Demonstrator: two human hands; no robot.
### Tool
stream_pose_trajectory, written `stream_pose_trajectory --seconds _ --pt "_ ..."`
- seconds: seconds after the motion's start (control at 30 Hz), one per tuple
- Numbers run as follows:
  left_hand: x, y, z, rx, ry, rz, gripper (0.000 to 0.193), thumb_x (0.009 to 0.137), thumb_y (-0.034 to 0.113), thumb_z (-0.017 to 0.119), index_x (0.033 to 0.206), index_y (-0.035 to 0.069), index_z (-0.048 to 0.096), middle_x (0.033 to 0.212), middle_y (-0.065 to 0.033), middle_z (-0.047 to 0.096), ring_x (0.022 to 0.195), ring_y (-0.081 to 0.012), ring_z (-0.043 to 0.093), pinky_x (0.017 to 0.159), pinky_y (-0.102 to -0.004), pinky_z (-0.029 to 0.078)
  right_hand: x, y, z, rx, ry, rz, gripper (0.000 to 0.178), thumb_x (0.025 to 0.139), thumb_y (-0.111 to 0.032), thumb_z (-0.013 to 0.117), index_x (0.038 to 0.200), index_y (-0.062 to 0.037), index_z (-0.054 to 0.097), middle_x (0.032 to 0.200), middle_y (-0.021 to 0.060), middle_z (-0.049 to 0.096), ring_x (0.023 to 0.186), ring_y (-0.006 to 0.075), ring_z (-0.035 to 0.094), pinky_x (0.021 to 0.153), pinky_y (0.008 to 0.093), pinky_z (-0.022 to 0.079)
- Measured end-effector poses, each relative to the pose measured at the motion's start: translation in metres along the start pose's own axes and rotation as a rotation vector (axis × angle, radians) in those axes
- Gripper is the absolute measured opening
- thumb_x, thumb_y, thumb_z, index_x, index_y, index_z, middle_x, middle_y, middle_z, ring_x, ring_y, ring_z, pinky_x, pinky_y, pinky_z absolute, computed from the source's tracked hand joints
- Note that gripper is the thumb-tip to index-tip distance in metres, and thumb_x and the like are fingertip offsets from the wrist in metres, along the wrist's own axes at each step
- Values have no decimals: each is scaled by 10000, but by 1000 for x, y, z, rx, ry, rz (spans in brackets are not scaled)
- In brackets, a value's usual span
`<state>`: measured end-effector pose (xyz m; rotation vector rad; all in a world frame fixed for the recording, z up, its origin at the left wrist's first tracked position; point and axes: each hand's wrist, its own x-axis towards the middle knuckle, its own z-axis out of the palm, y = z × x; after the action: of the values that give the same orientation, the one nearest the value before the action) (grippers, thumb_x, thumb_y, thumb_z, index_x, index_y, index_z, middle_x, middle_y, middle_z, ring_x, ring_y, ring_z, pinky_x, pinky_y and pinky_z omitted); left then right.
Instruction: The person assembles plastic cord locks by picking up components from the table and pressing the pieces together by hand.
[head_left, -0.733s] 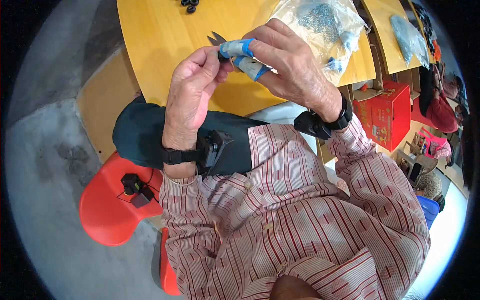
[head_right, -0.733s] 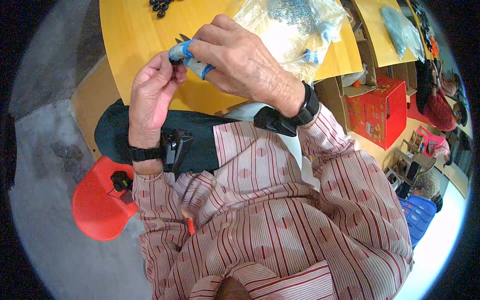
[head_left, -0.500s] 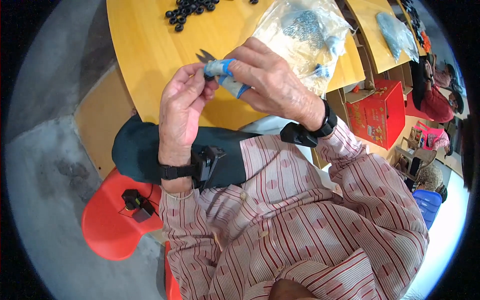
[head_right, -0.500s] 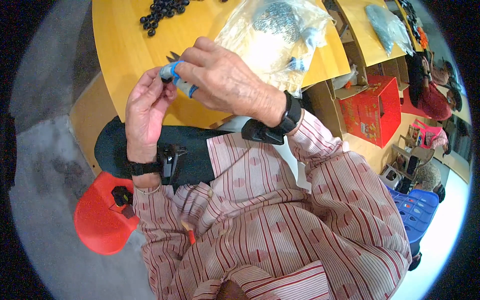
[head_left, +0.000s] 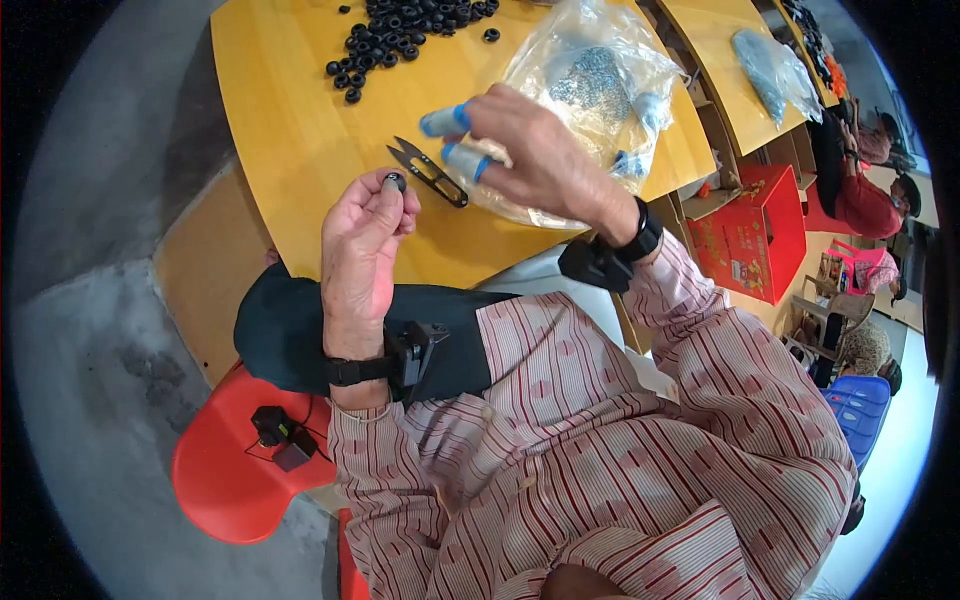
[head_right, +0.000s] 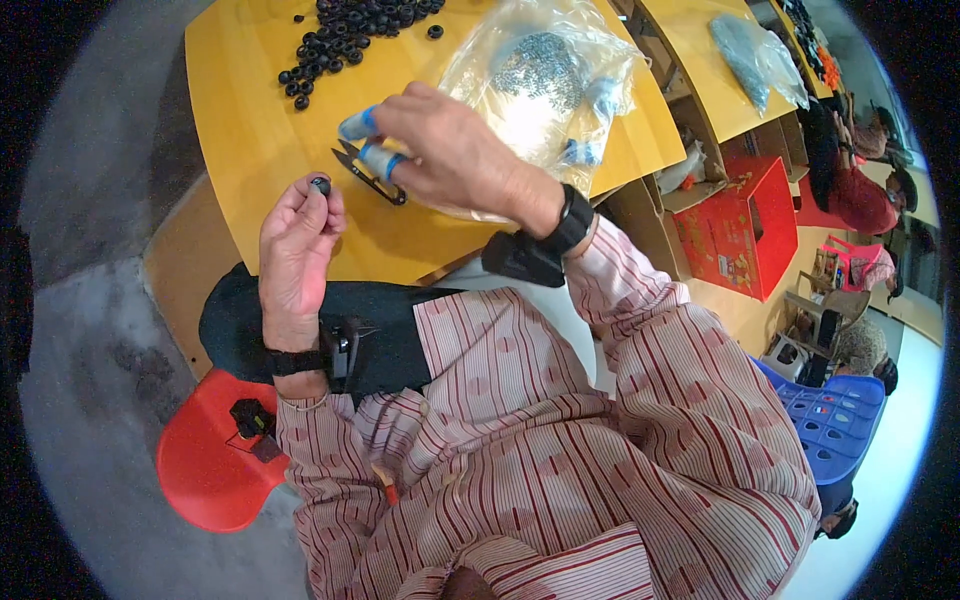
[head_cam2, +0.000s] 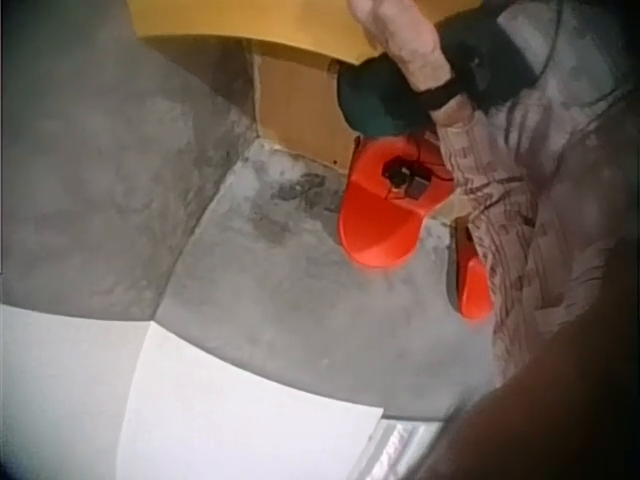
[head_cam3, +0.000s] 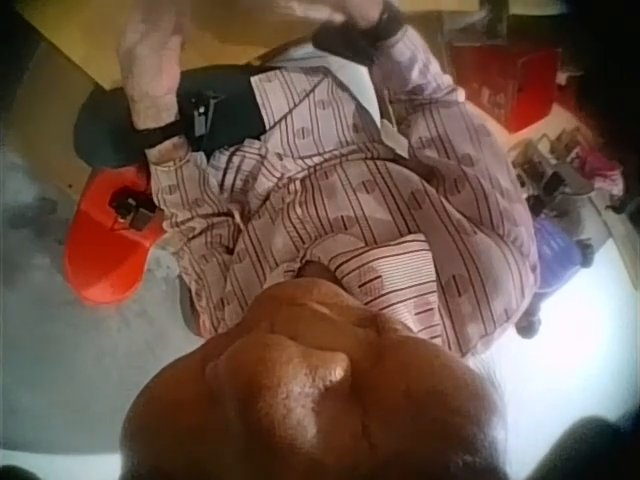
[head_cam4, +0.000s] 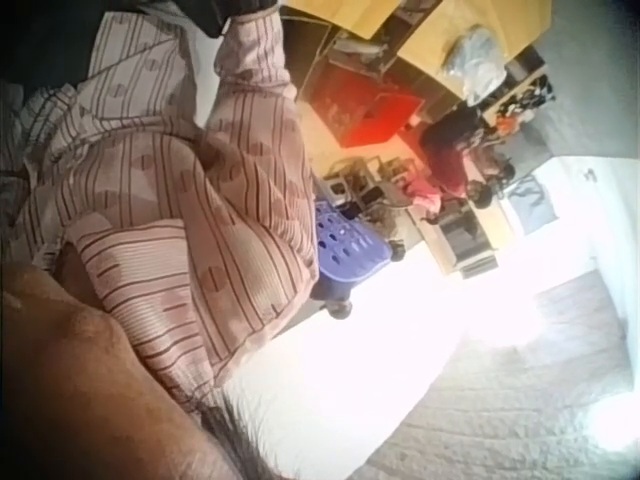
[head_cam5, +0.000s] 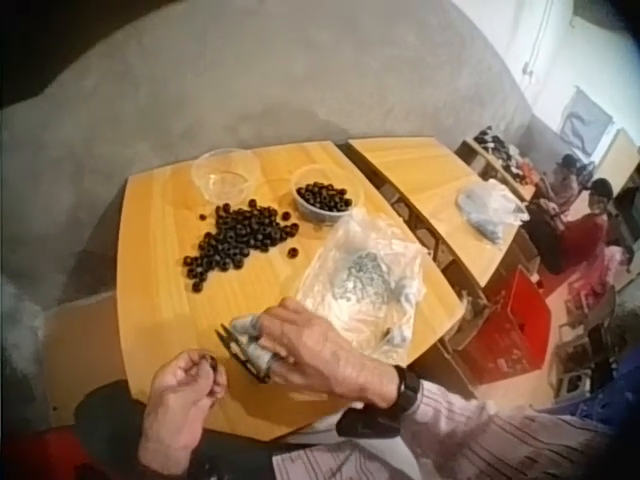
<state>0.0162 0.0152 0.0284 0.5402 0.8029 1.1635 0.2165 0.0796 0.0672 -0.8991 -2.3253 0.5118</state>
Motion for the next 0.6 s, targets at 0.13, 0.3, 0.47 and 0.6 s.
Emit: stream_pose_trajectory --seconds 0.13,0.3,0.47,0.6 --pt "-2 0 6 48 37 -13 221 882 123 595 1052 -7 538 859 -48 586 764 -97 524 702 -214 400 12 48 -3 -105 84 115 175 791 -118 613 953 -55 633 805 103 632 799 282 591 702 374 491" --pt "-3 3 9 96 71 -8 230 876 131 606 1048 -5 539 850 -40 586 767 -90 521 706 -213 397 44 94 -2 -344 70 142 214 821 -117 599 1019 -41 629 839 118 651 798 267 624 719 361 507" --pt "-2 3 10 120 85 -6 240 871 138 613 1045 -10 539 841 -37 585 770 -86 520 708 -213 394 63 111 12 -415 93 -32 200 709 -38 565 902 -6 526 777 156 555 823 335 528 715 421 449" --pt "-3 3 11 127 102 -2 241 871 134 609 1048 -13 539 836 -38 584 768 -88 519 707 -215 394 70 108 22 -350 92 -48 150 737 -21 536 883 9 521 817 175 561 835 352 538 727 427 438"
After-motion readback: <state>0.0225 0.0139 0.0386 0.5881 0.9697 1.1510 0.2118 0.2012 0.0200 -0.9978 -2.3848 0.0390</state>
